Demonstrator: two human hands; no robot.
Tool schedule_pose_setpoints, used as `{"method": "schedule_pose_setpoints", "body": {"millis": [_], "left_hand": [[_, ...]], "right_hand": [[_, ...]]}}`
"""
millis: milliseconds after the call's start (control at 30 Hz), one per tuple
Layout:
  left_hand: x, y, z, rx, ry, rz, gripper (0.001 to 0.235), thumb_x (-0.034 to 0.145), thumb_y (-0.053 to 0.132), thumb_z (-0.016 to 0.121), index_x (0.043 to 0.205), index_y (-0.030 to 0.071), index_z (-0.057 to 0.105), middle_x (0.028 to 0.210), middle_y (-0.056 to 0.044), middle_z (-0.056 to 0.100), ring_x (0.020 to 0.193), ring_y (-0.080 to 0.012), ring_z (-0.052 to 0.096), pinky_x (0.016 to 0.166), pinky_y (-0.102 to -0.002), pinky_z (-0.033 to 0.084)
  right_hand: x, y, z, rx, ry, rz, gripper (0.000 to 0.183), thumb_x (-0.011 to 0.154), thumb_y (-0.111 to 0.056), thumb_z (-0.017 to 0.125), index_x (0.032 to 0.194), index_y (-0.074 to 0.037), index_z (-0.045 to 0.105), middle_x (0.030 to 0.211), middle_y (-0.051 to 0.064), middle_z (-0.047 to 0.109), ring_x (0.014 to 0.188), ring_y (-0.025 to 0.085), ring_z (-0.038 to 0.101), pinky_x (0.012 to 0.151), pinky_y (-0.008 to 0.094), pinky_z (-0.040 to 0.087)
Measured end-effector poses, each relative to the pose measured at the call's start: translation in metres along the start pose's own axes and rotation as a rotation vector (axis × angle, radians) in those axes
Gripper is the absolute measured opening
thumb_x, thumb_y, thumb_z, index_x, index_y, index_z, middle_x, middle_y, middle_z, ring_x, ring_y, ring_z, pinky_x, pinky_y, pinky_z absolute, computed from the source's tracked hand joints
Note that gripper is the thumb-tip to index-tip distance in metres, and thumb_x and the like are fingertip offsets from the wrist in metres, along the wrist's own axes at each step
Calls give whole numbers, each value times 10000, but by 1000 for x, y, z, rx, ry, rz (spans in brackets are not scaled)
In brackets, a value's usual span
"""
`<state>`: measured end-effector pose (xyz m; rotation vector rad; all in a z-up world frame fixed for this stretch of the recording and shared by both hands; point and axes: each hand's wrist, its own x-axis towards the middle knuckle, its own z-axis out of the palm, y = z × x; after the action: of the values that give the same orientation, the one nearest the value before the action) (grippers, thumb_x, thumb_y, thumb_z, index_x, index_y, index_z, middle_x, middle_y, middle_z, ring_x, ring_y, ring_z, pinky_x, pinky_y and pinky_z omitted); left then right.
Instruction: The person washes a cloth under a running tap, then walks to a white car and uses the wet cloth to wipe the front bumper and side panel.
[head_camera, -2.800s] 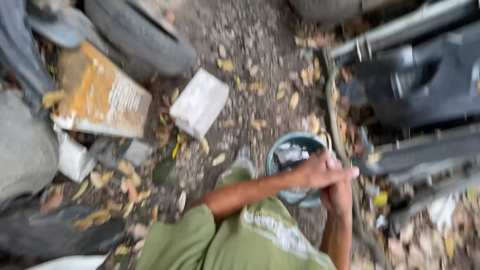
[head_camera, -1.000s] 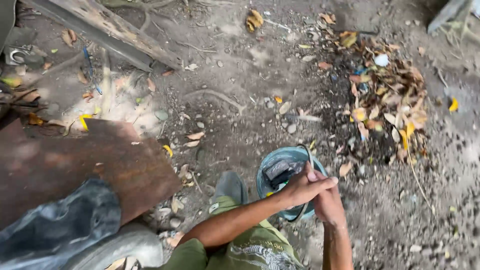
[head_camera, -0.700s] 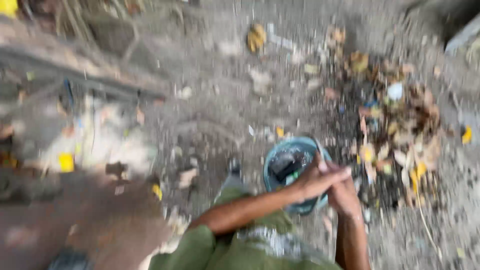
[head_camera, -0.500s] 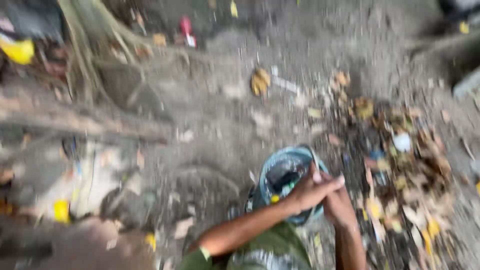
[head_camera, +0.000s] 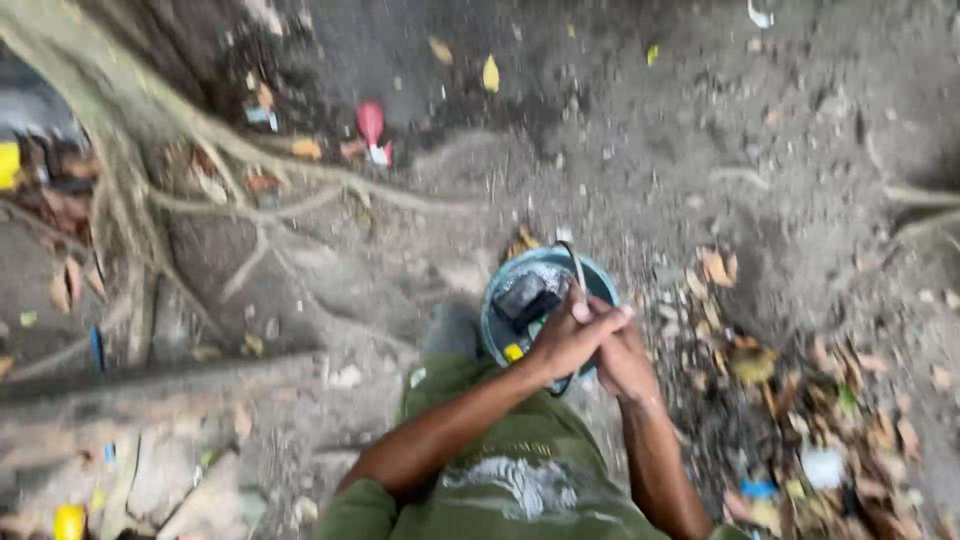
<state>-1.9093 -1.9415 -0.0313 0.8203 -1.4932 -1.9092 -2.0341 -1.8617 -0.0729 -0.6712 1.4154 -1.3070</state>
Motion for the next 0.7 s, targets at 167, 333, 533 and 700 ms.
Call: {"method": "schedule_pose_setpoints", "body": {"millis": [167,333,533,700], "left_hand": [[189,23,-60,34,-132,-152,608,930,528,658,1151,-32,574,1039,-192,719,995,-275,719,889,-374,561],[398,68,-131,-18,-83,15,782,888,553,668,1280,-84,438,1076,-232,667,1015,-302,686,851,-400,554],[623,135,-179,132,-199,26,830,951,600,645,1299,-138,493,1115,-238,708,1058,-311,711,962,-386,543],[819,172,-222,179,-185,0,954,879,634,639,1308,-178,379,1011,-249,678,965,-328,728,833,-382,585]], "right_hand": [[184,-87,6,127,-52,101,458,1009,-230,645,1364,57,601,1138,96,691,1022,164,640,892,288,532],[393,-161,12,125,-44,21,429,1020,-179,686,1355,83,625,1086,88,688,944,154,612,820,285,495],[594,-272,6,211,105,7,396,982,-166,680,1291,78,637,1058,79,703,936,141,639,837,280,522],[781,-338,-12,206,84,-62,376,1005,-166,674,1280,87,635,1076,91,698,956,143,641,845,279,520]]}}
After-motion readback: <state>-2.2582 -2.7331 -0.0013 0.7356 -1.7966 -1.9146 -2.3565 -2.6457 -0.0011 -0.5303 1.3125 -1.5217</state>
